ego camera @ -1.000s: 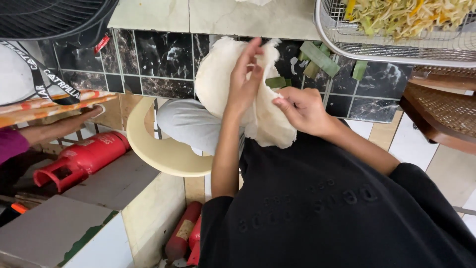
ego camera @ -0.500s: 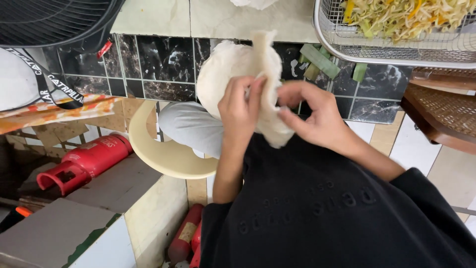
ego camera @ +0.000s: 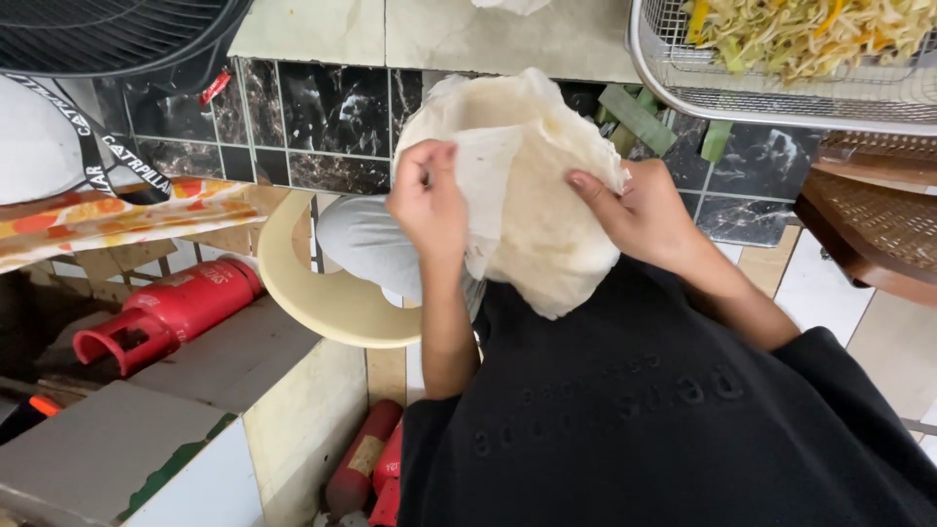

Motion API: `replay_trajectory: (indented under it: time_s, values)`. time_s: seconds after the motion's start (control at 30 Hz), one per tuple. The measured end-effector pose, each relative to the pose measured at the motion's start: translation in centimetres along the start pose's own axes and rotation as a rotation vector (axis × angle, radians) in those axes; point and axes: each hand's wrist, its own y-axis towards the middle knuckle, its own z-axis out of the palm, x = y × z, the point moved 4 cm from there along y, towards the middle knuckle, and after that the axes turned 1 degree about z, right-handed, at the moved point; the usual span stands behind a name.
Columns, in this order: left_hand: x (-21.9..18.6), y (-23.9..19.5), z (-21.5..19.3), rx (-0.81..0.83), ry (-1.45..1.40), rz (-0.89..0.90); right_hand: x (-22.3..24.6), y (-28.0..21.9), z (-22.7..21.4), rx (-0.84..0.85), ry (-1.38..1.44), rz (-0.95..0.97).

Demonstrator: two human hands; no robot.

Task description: The person handles thin, white, circular sheets, separating them and placing them on a counter. They then pick up a green leaf and place it on one of the sheets. The person continues to separate and handle the sheets.

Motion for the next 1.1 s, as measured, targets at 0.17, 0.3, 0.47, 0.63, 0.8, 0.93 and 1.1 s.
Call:
replay_trajectory:
  time_s: [0.17,0.3,0.47,0.63,0.8,0.93,1.1]
  values:
    - [5.7,-0.1,-0.5,-0.169,-0.180,-0.224,-0.4,-0.6,0.2,-0.030,0.045,0.015]
    - [4.5,-0.6,-0.3,-0.179,-0.148,-0.240,1.4,0.0,0.9,0.028,0.069,0.031]
    - [-1.5,-0.4,0.9,0.328,-0.299,0.058,4.2,0.9,1.9,0.253,0.202,-0.165]
    - [-0.1,-1.5,2.2,0.423,-0.388,0.071,2.4,0.1,1.1,0.338,0.292,-0.115]
    - [-1.6,-1.1,2.2,0.369,-0.314,0.060,-0.3,-0.4,-0.1,0.359,0.296,-0.108]
    - [-2.9,0.3,1.5,0.206,-0.182,0.139,-1.7,-0.4,-1.1,0.304,0.259,-0.074]
    - [-3.6,-1.0,1.1,0.046,-0.051,0.219,2.5,1.7,-0.5,0.294,0.293,-0.053]
